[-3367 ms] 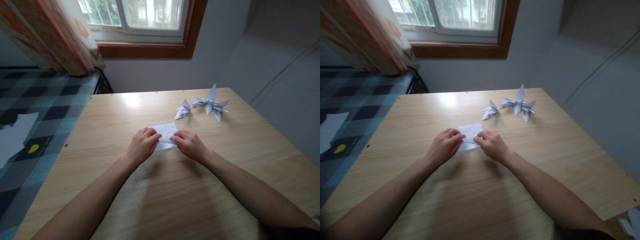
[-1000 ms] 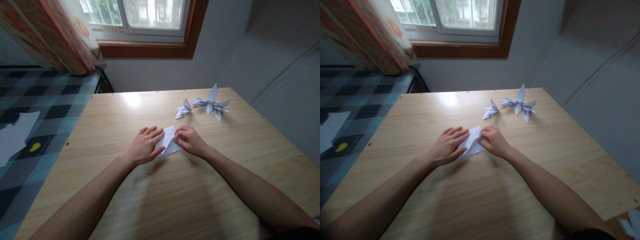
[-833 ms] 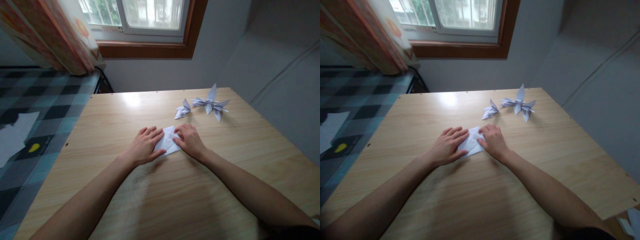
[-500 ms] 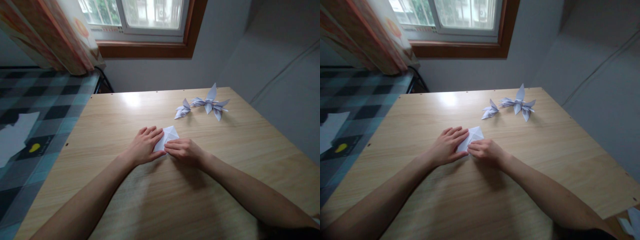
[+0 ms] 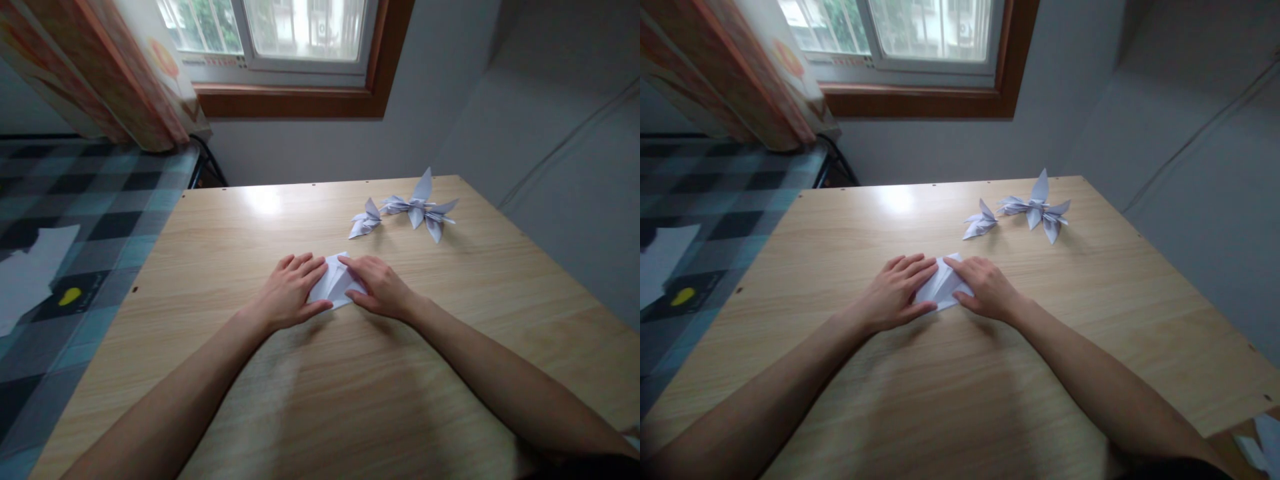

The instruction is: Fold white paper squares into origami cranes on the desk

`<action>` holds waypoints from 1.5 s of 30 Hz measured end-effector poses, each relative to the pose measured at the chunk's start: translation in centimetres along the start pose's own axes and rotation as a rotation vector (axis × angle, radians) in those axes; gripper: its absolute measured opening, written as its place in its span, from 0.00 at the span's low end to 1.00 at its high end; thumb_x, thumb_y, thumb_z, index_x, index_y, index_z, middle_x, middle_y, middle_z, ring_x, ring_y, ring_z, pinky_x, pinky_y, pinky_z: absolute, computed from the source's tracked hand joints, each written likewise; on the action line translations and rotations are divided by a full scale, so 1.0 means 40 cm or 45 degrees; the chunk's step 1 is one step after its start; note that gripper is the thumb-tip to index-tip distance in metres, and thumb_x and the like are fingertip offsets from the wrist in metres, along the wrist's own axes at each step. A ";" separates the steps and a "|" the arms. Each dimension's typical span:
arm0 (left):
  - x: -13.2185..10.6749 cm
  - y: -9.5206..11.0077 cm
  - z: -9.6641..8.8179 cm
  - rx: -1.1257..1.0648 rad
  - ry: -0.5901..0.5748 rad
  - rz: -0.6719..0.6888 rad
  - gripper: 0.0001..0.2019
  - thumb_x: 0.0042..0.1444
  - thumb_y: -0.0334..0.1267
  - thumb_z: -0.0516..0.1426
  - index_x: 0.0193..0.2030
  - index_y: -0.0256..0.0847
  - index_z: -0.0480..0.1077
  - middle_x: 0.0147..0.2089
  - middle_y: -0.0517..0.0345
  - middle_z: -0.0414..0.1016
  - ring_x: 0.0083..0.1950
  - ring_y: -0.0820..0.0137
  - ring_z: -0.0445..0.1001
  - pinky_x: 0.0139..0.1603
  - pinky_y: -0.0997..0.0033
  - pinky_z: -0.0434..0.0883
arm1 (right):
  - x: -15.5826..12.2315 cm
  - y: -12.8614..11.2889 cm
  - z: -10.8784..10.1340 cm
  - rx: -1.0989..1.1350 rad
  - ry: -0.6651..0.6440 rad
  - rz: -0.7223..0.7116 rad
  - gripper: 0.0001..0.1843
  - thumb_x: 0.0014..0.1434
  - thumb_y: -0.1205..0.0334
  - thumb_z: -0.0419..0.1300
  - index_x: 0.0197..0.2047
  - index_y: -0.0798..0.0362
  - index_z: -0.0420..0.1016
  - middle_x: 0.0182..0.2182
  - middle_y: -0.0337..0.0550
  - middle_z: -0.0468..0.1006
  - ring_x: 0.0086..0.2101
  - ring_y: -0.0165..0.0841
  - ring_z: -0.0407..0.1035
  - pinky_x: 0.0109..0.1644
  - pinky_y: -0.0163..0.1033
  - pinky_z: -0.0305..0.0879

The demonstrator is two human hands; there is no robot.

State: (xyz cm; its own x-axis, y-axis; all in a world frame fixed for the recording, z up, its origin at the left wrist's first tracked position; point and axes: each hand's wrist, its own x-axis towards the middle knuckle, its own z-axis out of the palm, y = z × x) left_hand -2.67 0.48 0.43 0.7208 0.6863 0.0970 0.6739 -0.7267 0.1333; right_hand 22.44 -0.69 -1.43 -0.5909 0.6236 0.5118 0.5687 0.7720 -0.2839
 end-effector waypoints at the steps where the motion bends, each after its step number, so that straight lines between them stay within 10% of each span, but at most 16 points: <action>1: 0.001 0.000 0.000 -0.012 0.001 -0.005 0.36 0.61 0.61 0.53 0.68 0.39 0.61 0.69 0.44 0.65 0.70 0.48 0.60 0.67 0.43 0.57 | 0.001 -0.002 0.000 0.021 0.024 -0.027 0.29 0.63 0.56 0.61 0.63 0.60 0.65 0.42 0.54 0.80 0.41 0.43 0.72 0.47 0.50 0.72; 6: 0.000 0.000 0.003 -0.089 0.087 -0.052 0.43 0.59 0.61 0.54 0.73 0.35 0.50 0.67 0.38 0.65 0.67 0.50 0.64 0.67 0.48 0.58 | -0.002 0.006 0.000 0.054 -0.009 -0.225 0.20 0.61 0.42 0.62 0.37 0.53 0.79 0.34 0.47 0.79 0.35 0.37 0.71 0.40 0.42 0.69; 12: -0.007 -0.002 0.006 -0.124 0.196 -0.100 0.37 0.56 0.37 0.53 0.73 0.38 0.50 0.74 0.42 0.52 0.71 0.52 0.58 0.67 0.50 0.60 | -0.004 0.017 0.000 0.003 -0.020 -0.248 0.17 0.63 0.49 0.63 0.29 0.53 0.76 0.33 0.45 0.81 0.32 0.34 0.72 0.36 0.38 0.67; 25: -0.001 -0.004 0.000 -0.088 0.123 -0.051 0.21 0.63 0.43 0.51 0.61 0.41 0.69 0.64 0.48 0.71 0.67 0.52 0.65 0.65 0.45 0.61 | -0.008 0.026 -0.013 -0.139 -0.131 -0.170 0.08 0.65 0.67 0.56 0.37 0.52 0.77 0.38 0.48 0.81 0.40 0.37 0.75 0.47 0.43 0.71; 35: -0.003 -0.009 -0.007 -0.077 0.215 -0.017 0.27 0.61 0.62 0.53 0.54 0.42 0.73 0.58 0.49 0.76 0.62 0.53 0.68 0.61 0.48 0.64 | -0.008 0.048 -0.008 0.143 0.153 0.129 0.07 0.65 0.66 0.59 0.36 0.52 0.78 0.35 0.45 0.84 0.36 0.35 0.78 0.42 0.38 0.72; 45: -0.001 -0.011 0.007 0.060 0.344 0.013 0.10 0.64 0.39 0.53 0.44 0.41 0.75 0.47 0.51 0.81 0.51 0.59 0.75 0.52 0.56 0.69 | -0.004 0.051 -0.001 0.355 0.268 0.210 0.05 0.61 0.67 0.60 0.34 0.50 0.73 0.34 0.43 0.82 0.36 0.35 0.78 0.40 0.40 0.73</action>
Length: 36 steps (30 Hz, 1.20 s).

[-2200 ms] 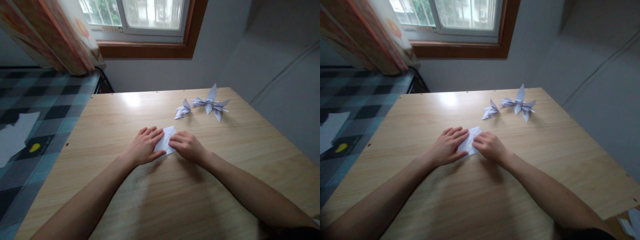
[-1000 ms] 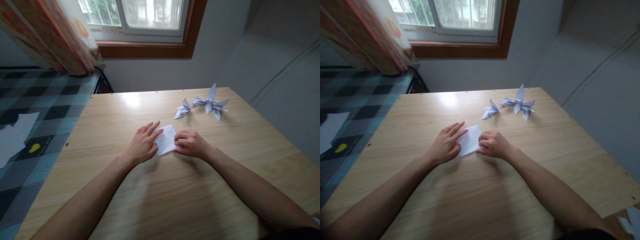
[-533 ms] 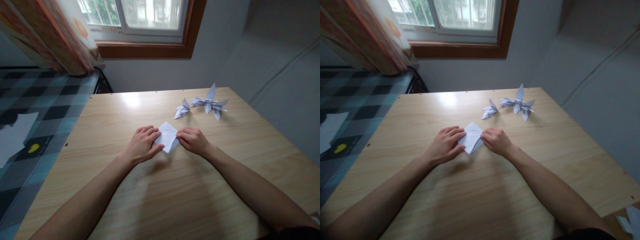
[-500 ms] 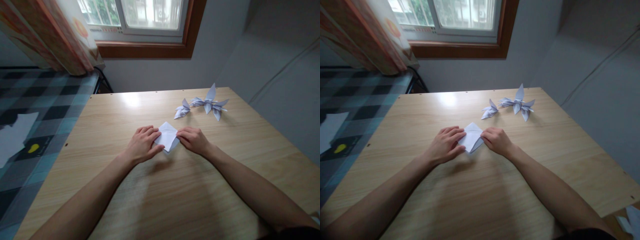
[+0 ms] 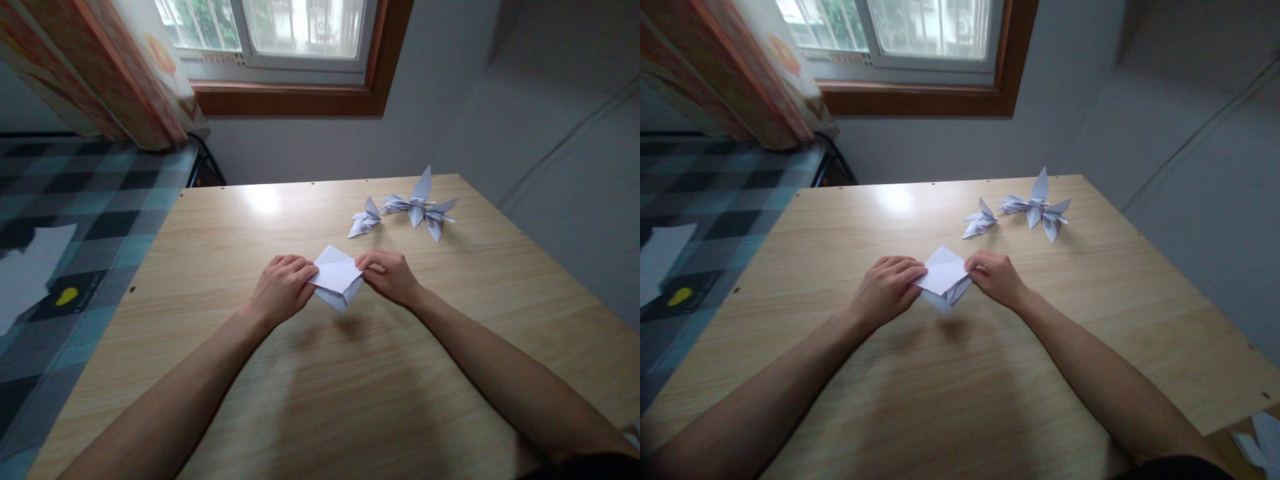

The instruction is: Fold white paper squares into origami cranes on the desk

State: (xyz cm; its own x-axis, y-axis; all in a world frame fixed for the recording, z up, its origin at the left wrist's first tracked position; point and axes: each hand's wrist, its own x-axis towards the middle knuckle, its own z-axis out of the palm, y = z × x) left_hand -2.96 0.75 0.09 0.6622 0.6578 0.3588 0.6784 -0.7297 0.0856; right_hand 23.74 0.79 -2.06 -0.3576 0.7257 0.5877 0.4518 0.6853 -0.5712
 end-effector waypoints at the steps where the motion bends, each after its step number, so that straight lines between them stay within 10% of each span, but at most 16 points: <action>1: -0.001 0.001 0.000 0.027 0.008 -0.008 0.09 0.63 0.37 0.53 0.42 0.40 0.75 0.44 0.51 0.81 0.48 0.59 0.76 0.50 0.57 0.69 | -0.001 -0.006 -0.002 -0.026 0.025 -0.035 0.02 0.61 0.66 0.60 0.36 0.50 0.73 0.36 0.45 0.81 0.38 0.37 0.77 0.42 0.42 0.73; 5: -0.002 0.006 -0.005 0.117 0.062 -0.062 0.09 0.61 0.35 0.53 0.34 0.40 0.73 0.34 0.51 0.78 0.39 0.60 0.74 0.43 0.59 0.69 | -0.022 -0.041 -0.009 -0.300 0.119 -0.274 0.08 0.60 0.59 0.62 0.43 0.47 0.71 0.40 0.47 0.79 0.42 0.42 0.74 0.47 0.50 0.72; 13: -0.001 0.018 -0.009 0.191 0.157 -0.007 0.08 0.60 0.35 0.53 0.30 0.40 0.68 0.29 0.53 0.73 0.33 0.63 0.70 0.36 0.62 0.64 | -0.021 -0.120 0.037 -0.570 -0.218 -0.587 0.08 0.66 0.58 0.56 0.44 0.51 0.75 0.39 0.48 0.81 0.42 0.42 0.74 0.45 0.48 0.71; 28: -0.005 0.029 -0.010 0.183 0.425 0.252 0.05 0.63 0.36 0.53 0.35 0.43 0.63 0.28 0.58 0.72 0.29 0.68 0.68 0.33 0.65 0.64 | 0.011 -0.113 0.069 -0.398 -0.652 -0.190 0.27 0.62 0.54 0.63 0.62 0.53 0.67 0.63 0.57 0.69 0.63 0.50 0.61 0.65 0.57 0.61; 36: -0.026 0.017 -0.001 0.160 0.670 0.339 0.09 0.61 0.30 0.56 0.43 0.50 0.68 0.55 0.54 0.73 0.56 0.61 0.69 0.50 0.57 0.69 | 0.011 -0.103 0.065 -0.296 -0.574 -0.191 0.15 0.64 0.65 0.57 0.54 0.57 0.71 0.54 0.59 0.74 0.54 0.45 0.69 0.58 0.51 0.69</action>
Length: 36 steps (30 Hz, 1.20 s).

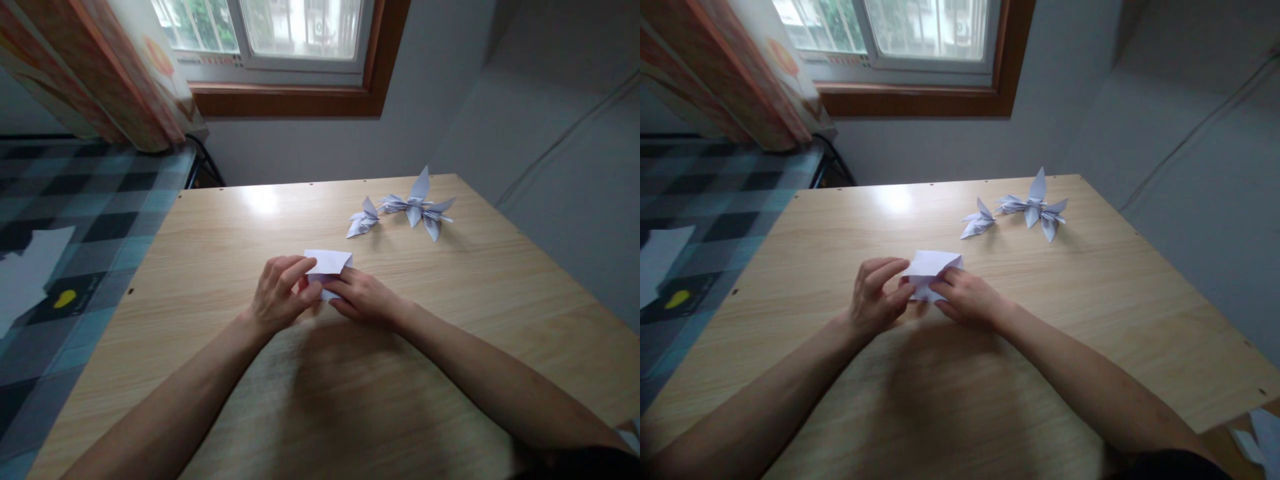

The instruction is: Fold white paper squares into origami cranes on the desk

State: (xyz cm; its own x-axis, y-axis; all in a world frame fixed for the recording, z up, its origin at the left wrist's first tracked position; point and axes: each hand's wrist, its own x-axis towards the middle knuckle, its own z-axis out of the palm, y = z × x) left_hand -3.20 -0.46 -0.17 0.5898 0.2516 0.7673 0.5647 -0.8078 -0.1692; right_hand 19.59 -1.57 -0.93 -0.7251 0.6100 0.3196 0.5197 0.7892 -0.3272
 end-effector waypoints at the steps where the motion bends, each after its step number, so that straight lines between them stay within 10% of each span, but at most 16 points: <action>1: -0.003 -0.001 -0.002 -0.015 -0.057 -0.006 0.08 0.61 0.31 0.56 0.42 0.51 0.69 0.57 0.55 0.73 0.58 0.60 0.68 0.51 0.55 0.68 | -0.002 0.004 0.000 0.016 0.027 -0.006 0.13 0.64 0.66 0.57 0.52 0.57 0.71 0.53 0.58 0.74 0.53 0.44 0.70 0.57 0.50 0.69; 9: 0.009 -0.024 -0.005 -0.131 -0.494 -0.098 0.08 0.52 0.38 0.58 0.40 0.44 0.74 0.68 0.51 0.65 0.70 0.49 0.57 0.67 0.42 0.56 | -0.024 0.039 -0.012 0.179 0.141 0.060 0.04 0.58 0.71 0.57 0.36 0.54 0.72 0.34 0.48 0.77 0.36 0.37 0.71 0.41 0.40 0.69; 21: 0.008 -0.029 0.008 -0.101 -0.279 0.007 0.06 0.57 0.36 0.58 0.40 0.41 0.73 0.61 0.46 0.71 0.67 0.52 0.63 0.69 0.43 0.59 | -0.029 0.048 -0.035 0.427 0.153 0.142 0.16 0.44 0.74 0.54 0.37 0.54 0.73 0.33 0.42 0.76 0.27 0.31 0.63 0.33 0.35 0.61; 30: 0.022 -0.019 0.024 -0.105 -0.244 0.002 0.05 0.61 0.37 0.59 0.36 0.39 0.73 0.51 0.48 0.77 0.54 0.59 0.74 0.57 0.53 0.72 | -0.027 0.042 -0.036 0.466 0.168 0.163 0.04 0.53 0.65 0.60 0.33 0.54 0.72 0.30 0.42 0.76 0.29 0.32 0.67 0.35 0.36 0.63; 36: 0.018 -0.005 0.038 -0.151 -0.276 -0.197 0.13 0.63 0.37 0.57 0.54 0.39 0.69 0.58 0.44 0.72 0.48 0.62 0.77 0.48 0.59 0.77 | -0.029 0.045 -0.021 0.409 0.206 0.166 0.09 0.55 0.70 0.60 0.41 0.54 0.74 0.39 0.46 0.81 0.37 0.35 0.75 0.44 0.39 0.70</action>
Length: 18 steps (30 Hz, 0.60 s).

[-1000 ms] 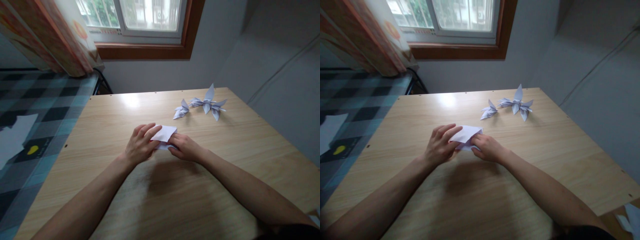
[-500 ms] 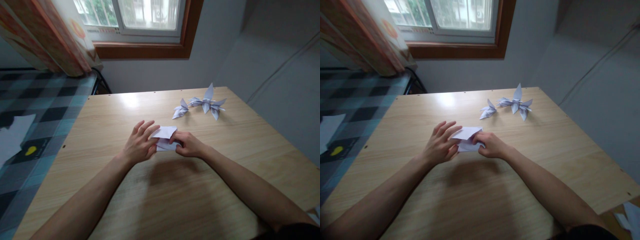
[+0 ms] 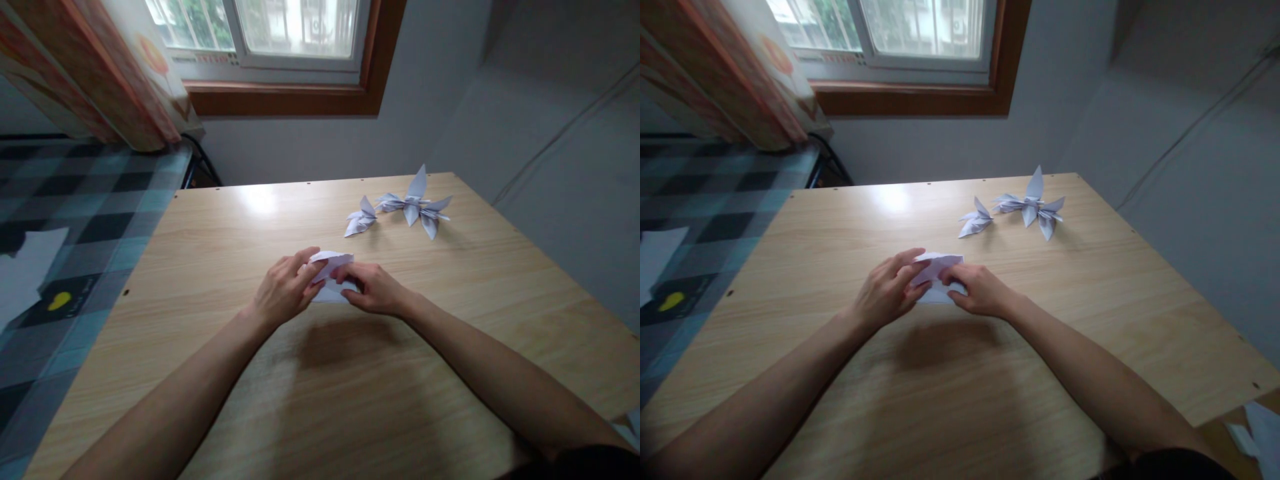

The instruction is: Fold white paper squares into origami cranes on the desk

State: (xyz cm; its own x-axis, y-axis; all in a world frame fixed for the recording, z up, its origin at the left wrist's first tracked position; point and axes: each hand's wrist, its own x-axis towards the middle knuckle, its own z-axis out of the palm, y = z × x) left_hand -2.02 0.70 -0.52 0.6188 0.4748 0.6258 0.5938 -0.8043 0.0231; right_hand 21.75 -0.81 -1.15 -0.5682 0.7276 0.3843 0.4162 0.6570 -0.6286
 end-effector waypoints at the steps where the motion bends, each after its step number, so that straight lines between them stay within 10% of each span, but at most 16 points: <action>1: -0.001 0.000 0.002 -0.010 -0.002 -0.023 0.17 0.63 0.37 0.58 0.58 0.40 0.66 0.60 0.44 0.70 0.49 0.62 0.76 0.48 0.59 0.77 | -0.001 0.002 0.002 -0.003 0.002 -0.016 0.11 0.56 0.70 0.59 0.43 0.54 0.74 0.41 0.47 0.81 0.40 0.36 0.75 0.46 0.40 0.71; 10: -0.006 -0.007 0.012 -0.157 0.053 -0.255 0.40 0.60 0.35 0.59 0.74 0.49 0.41 0.66 0.41 0.63 0.43 0.66 0.77 0.40 0.64 0.79 | -0.006 0.009 0.009 -0.125 -0.039 -0.169 0.13 0.59 0.70 0.58 0.45 0.52 0.80 0.55 0.54 0.76 0.52 0.42 0.74 0.55 0.48 0.74; 18: -0.009 -0.022 0.025 -0.328 0.036 -0.534 0.21 0.55 0.26 0.55 0.56 0.41 0.68 0.40 0.58 0.78 0.34 0.73 0.76 0.37 0.73 0.76 | -0.006 0.005 0.019 -0.170 -0.076 -0.245 0.13 0.56 0.68 0.62 0.45 0.54 0.80 0.53 0.55 0.76 0.50 0.42 0.74 0.52 0.48 0.75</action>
State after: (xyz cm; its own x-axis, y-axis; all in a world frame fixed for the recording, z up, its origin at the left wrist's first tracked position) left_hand -2.25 1.60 -1.54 0.3373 0.7696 0.5421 0.6402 -0.6097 0.4674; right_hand 21.44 -1.01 -1.86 -0.6856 0.5761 0.4451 0.3842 0.8056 -0.4509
